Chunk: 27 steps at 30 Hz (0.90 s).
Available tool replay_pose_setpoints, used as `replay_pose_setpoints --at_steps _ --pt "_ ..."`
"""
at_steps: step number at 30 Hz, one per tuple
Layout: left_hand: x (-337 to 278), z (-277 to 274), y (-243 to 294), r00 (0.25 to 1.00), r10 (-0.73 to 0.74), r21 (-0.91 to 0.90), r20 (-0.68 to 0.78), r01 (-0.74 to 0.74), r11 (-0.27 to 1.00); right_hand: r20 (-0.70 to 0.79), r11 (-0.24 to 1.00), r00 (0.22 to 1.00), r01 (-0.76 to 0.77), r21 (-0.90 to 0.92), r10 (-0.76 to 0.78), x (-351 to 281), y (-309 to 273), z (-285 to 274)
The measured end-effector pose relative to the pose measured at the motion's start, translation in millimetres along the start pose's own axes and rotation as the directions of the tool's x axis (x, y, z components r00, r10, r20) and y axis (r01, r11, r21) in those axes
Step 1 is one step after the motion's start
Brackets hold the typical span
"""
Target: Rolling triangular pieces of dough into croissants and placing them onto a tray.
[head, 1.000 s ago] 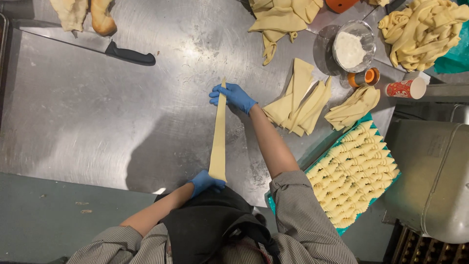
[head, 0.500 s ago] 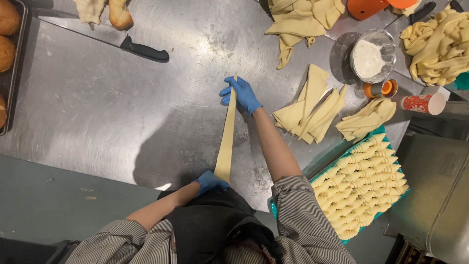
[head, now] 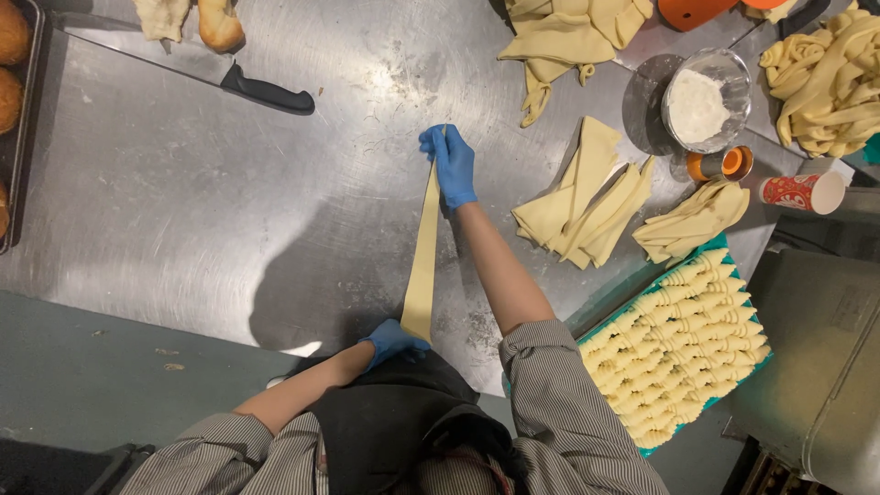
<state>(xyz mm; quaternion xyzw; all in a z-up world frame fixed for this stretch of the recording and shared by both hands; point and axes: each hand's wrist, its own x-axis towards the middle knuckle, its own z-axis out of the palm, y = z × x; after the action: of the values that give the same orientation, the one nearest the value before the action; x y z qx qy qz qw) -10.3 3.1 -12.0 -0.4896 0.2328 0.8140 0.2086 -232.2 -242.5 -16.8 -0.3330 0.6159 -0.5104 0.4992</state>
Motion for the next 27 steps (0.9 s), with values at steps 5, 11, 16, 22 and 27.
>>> replay_pose_setpoints --at_steps 5,11,16,22,27 --pt "11.6 -0.9 -8.0 1.0 0.026 -0.035 0.014 -0.025 0.999 0.023 0.64 0.918 0.293 -0.71 -0.396 1.5 -12.1 -3.5" --pt "12.4 -0.6 -9.9 0.999 0.048 -0.027 -0.01 -0.048 0.998 0.04 0.598 0.937 0.253 -0.76 -0.347 6.8 -7.9 -7.3" --pt "-2.3 6.0 4.6 0.997 0.062 0.022 -0.037 -0.061 0.998 -0.074 0.952 0.969 0.214 -0.22 -0.235 -25.2 5.4 -34.9" --pt "89.2 -24.3 -55.5 0.967 0.11 0.022 0.229 -0.118 0.993 -0.074 0.978 0.98 0.174 -0.114 -0.183 -202.8 41.3 -54.8" --pt "-4.8 -1.6 -25.7 0.975 0.193 0.211 -0.105 -0.168 0.963 0.0 0.834 0.963 0.235 -0.499 -0.271 -336.4 67.0 -51.5"
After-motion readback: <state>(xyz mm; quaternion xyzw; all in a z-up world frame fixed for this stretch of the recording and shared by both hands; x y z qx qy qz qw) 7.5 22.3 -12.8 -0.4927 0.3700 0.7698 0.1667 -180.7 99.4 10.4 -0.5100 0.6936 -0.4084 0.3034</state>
